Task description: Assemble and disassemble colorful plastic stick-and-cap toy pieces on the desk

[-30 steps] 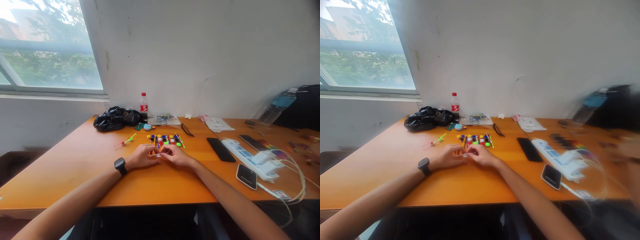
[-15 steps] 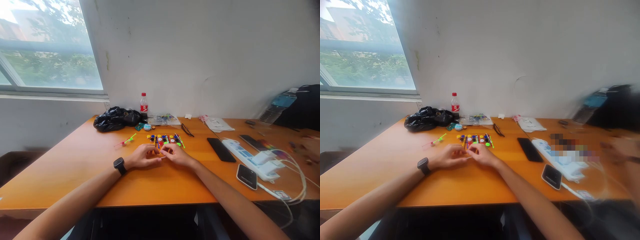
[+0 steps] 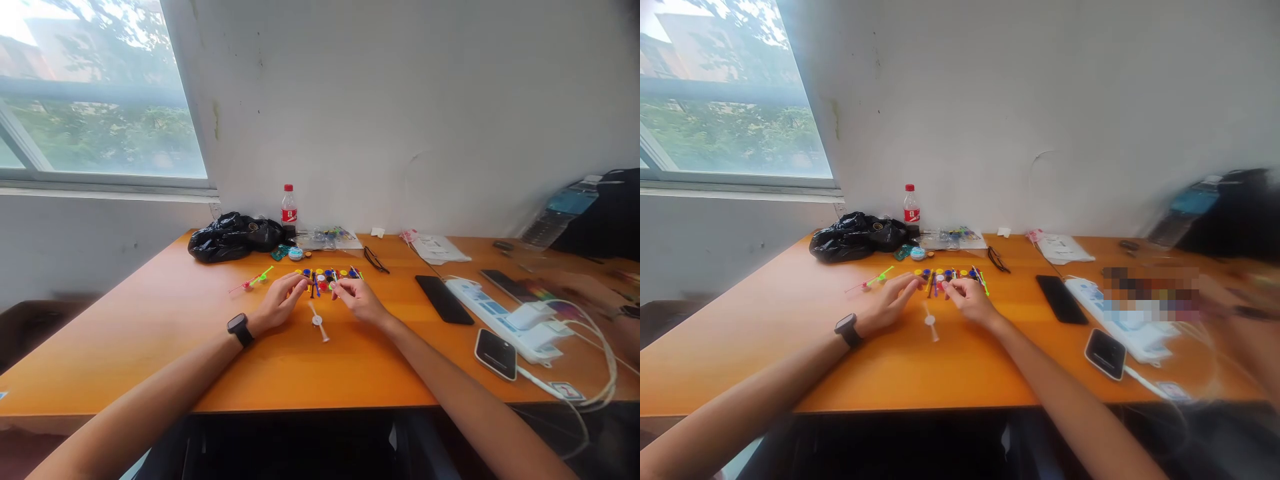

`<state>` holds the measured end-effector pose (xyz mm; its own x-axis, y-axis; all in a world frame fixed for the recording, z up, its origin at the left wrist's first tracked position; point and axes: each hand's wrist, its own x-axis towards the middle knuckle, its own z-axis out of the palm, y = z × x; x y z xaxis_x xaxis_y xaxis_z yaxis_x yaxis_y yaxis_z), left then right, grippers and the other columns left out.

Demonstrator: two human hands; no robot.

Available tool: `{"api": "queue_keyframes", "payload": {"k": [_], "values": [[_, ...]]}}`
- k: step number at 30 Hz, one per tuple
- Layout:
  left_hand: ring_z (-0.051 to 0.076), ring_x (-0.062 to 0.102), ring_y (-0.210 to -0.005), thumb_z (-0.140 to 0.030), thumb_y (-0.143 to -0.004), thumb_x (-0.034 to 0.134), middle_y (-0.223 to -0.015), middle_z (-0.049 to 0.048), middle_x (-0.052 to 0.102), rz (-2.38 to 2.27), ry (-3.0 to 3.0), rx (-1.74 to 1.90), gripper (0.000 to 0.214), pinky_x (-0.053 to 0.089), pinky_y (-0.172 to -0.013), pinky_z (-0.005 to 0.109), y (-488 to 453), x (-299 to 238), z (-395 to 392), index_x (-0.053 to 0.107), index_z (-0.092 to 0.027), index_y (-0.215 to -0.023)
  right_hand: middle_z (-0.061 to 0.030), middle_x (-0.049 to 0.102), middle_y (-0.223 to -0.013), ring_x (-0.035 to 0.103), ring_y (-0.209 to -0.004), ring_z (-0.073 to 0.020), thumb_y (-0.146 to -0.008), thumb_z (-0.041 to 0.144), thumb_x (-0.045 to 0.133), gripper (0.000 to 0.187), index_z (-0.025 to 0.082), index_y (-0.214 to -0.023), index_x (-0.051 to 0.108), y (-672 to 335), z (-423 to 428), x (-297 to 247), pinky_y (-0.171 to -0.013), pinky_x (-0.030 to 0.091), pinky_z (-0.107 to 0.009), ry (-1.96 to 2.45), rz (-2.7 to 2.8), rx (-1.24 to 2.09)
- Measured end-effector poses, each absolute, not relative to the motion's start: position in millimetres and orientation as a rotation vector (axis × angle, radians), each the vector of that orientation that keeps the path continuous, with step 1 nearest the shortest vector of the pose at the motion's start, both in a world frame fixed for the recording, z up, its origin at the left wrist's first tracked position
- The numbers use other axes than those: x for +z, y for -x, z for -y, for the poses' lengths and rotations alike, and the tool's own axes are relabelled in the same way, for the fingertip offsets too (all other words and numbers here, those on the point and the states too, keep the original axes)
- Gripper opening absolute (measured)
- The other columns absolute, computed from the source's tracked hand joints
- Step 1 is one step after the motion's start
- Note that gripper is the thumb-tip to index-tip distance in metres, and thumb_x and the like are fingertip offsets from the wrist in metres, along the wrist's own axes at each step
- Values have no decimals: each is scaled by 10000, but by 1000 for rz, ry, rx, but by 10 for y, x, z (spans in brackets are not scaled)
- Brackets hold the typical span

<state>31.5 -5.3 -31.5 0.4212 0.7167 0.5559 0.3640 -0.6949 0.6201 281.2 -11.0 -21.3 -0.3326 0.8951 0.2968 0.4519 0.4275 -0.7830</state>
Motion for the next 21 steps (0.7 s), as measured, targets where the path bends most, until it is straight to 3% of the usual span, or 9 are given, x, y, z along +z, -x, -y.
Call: {"api": "queue_keyframes", "payload": {"k": [9,21], "values": [[189,576,-819,-475,-1112,413,-897,69,651,-864,-2363,1073,437,471,-758,311,-330,-247,107,687,-180,-942,5,500,-625,416,-597,-154,-1025,580,519,503,196,-722,635,-2809,116,-288,-588,292,-312,1130,2027,726],[190,595,-833,-474,-1097,453,-927,74,679,-844,-2409,977,408,477,-784,305,-333,-246,132,728,-183,-1024,7,498,-623,401,-592,-153,-1032,553,515,486,201,-714,620,-2801,133,-290,-580,272,-309,1125,2067,677]]}}
